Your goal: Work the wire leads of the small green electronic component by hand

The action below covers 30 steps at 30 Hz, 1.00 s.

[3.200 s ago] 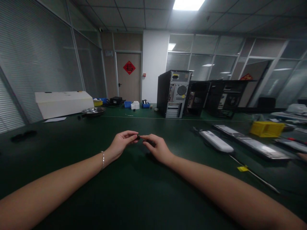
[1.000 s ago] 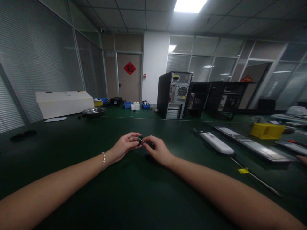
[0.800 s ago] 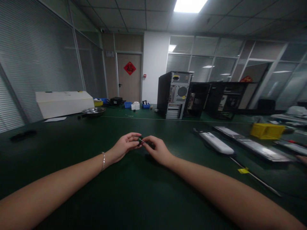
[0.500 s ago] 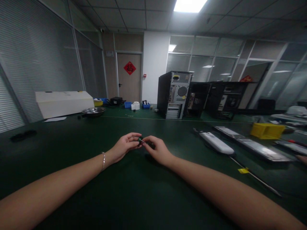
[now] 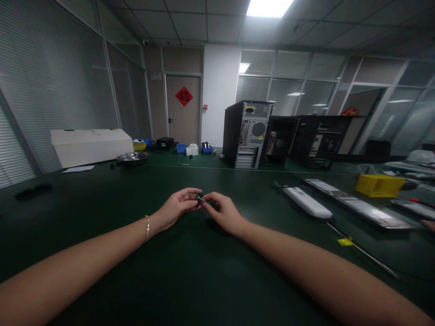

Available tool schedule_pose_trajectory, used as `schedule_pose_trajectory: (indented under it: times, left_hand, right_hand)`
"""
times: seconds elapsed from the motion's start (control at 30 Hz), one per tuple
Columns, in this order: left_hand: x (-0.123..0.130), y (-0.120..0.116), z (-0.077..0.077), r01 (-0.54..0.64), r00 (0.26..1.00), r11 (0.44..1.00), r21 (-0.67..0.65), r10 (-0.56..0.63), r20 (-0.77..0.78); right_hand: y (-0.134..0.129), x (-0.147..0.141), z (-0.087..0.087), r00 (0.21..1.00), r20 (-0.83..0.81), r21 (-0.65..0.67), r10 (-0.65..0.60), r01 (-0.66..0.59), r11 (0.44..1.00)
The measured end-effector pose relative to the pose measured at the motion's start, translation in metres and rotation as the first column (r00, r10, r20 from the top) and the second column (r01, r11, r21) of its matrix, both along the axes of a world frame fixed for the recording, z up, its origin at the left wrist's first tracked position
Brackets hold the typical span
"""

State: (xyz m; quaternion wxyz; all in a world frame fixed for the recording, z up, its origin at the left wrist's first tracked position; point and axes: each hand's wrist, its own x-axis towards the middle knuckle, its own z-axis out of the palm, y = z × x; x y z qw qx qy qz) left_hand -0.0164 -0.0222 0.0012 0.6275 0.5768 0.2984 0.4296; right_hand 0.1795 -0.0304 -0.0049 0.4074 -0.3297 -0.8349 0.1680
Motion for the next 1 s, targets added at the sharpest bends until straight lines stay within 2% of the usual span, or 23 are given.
schedule_pose_trajectory:
  times: [0.27, 0.47, 0.77, 1.0]
  left_hand:
    - [0.0017, 0.0034, -0.0074, -0.072, 0.996, 0.995, 0.074, 0.076, -0.050]
    - [0.0025, 0.0029, -0.0066, -0.087, 0.988, 0.990, 0.115, 0.100, -0.120]
    - [0.0030, 0.0042, -0.0056, -0.181, 0.973, 0.965, 0.189, 0.204, -0.110]
    - [0.0025, 0.0082, -0.0087, -0.199, 0.970, 0.951, 0.238, 0.225, -0.088]
  right_hand:
    - [0.0016, -0.0001, -0.0024, 1.000, -0.024, 0.000, -0.017, 0.017, 1.000]
    - [0.0018, 0.0000, -0.0027, 0.999, -0.028, 0.012, -0.017, 0.018, 1.000]
    - [-0.0005, 0.0014, 0.0008, 1.000, 0.012, 0.031, -0.018, 0.017, 0.999]
    - [0.0045, 0.0039, -0.0043, 0.997, 0.014, 0.031, -0.071, 0.071, 0.997]
